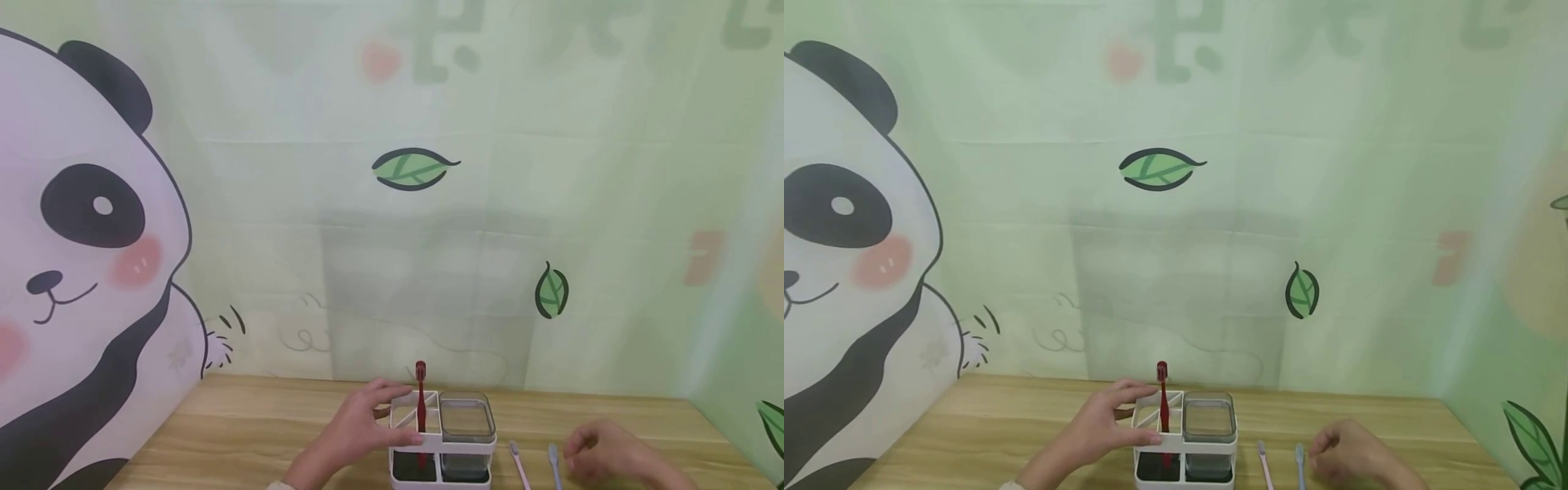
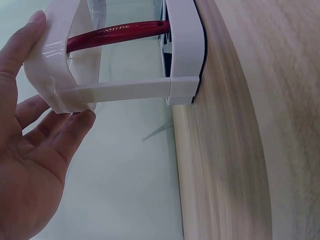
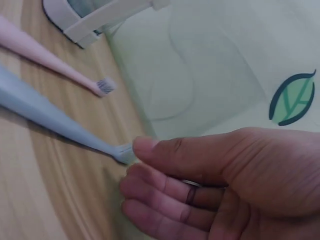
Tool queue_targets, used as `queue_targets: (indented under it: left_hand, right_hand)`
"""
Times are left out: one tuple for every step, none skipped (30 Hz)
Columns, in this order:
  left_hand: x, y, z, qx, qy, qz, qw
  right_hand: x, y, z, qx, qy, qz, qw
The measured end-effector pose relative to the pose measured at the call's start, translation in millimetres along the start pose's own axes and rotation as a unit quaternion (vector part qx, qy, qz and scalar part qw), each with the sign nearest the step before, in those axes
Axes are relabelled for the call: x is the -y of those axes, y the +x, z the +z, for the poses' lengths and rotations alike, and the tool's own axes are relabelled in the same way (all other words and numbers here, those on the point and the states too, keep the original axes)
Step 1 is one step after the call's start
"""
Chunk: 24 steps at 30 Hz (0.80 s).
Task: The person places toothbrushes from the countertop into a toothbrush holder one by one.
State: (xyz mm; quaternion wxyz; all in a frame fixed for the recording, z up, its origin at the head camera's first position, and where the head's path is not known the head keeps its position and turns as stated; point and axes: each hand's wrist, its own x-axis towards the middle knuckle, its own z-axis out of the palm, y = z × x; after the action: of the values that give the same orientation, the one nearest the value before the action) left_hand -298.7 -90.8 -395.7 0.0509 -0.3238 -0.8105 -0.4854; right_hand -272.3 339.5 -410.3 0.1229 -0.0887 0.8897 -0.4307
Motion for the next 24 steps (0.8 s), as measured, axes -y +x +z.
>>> queue_targets:
  left_hand:
    - [0.1,-0.1,0.0,0.000,0.000,-0.001,1.0000]
    - [0.2,-0.2,0.0,0.000,0.001,-0.001,1.0000]
    - [0.2,-0.4,0.1,0.000,0.002,-0.001,1.0000]
    - [0.2,-0.5,0.1,-0.001,0.002,0.000,1.0000]
    - [0.1,-0.7,0.1,-0.001,0.003,0.001,1.0000]
    - [0.1,-0.8,0.2,-0.001,0.003,0.002,1.0000]
    - [0.1,-1.0,0.3,-0.002,0.004,0.003,1.0000]
    - [0.1,-1.1,0.3,-0.002,0.005,0.005,1.0000]
    - [0.2,-1.1,0.4,-0.002,0.006,0.006,1.0000]
    - [0.2,-1.0,0.4,-0.002,0.008,0.006,0.9999]
    - [0.3,-0.8,0.5,-0.002,0.009,0.007,0.9999]
    - [0.4,-0.7,0.5,-0.003,0.011,0.006,0.9999]
    - [0.5,-0.4,0.6,-0.003,0.012,0.005,0.9999]
    - [0.6,-0.3,0.7,-0.003,0.012,0.005,0.9999]
    - [0.7,-0.1,0.8,-0.003,0.012,0.004,0.9999]
    - [0.7,0.2,0.8,-0.003,0.013,0.004,0.9999]
    - [0.8,0.3,0.9,-0.003,0.013,0.005,0.9999]
    - [0.9,0.4,0.9,-0.003,0.013,0.005,0.9999]
    - [1.0,0.4,0.9,-0.002,0.013,0.006,0.9999]
    - [1.0,0.4,0.9,-0.002,0.013,0.007,0.9999]
    - [1.0,0.5,0.9,-0.001,0.012,0.007,0.9999]
    - [1.0,0.5,0.8,-0.001,0.011,0.007,0.9999]
    - [0.8,0.5,0.7,-0.001,0.011,0.007,0.9999]
    - [0.8,0.6,0.7,-0.001,0.011,0.007,0.9999]
  right_hand:
    - [-1,-0.6,1,0.010,0.007,-0.007,0.9999]
    - [-1,-0.4,3,0.012,0.008,-0.002,0.9999]
    - [-1,-0.1,5,0.011,0.009,0.009,0.9999]
    - [-1,0.1,7,0.009,0.009,0.009,0.9999]
    - [-1,0.7,9,0.005,0.007,0.017,0.9998]
    - [-1,1.1,11,0.003,0.008,0.015,0.9999]
    - [-1,1.3,13,-0.002,0.009,0.018,0.9998]
    - [-1,1.7,15,-0.006,0.010,0.020,0.9997]
    - [-1,1.9,17,-0.009,0.011,0.018,0.9997]
    - [-1,2.5,19,-0.012,0.012,0.017,0.9997]
    - [0,2.8,20,-0.013,0.015,0.018,0.9996]
    - [0,2.8,22,-0.014,0.017,0.019,0.9996]
    - [1,2.9,22,-0.016,0.018,0.021,0.9995]
    - [1,2.9,23,-0.016,0.020,0.022,0.9994]
    - [2,2.9,24,-0.019,0.019,0.027,0.9993]
    - [3,3.0,24,-0.022,0.018,0.031,0.9991]
    - [4,3.0,25,-0.025,0.016,0.036,0.9989]
    - [5,3.2,26,-0.031,0.012,0.046,0.9984]
    - [6,3.5,27,-0.039,0.010,0.057,0.9976]
    - [7,3.7,29,-0.047,0.006,0.072,0.9963]
    - [9,4.0,30,-0.054,0.001,0.080,0.9953]
    - [10,4.3,31,-0.060,-0.003,0.086,0.9945]
    - [11,4.4,32,-0.064,-0.006,0.091,0.9938]
    - [12,4.5,33,-0.068,-0.009,0.093,0.9933]
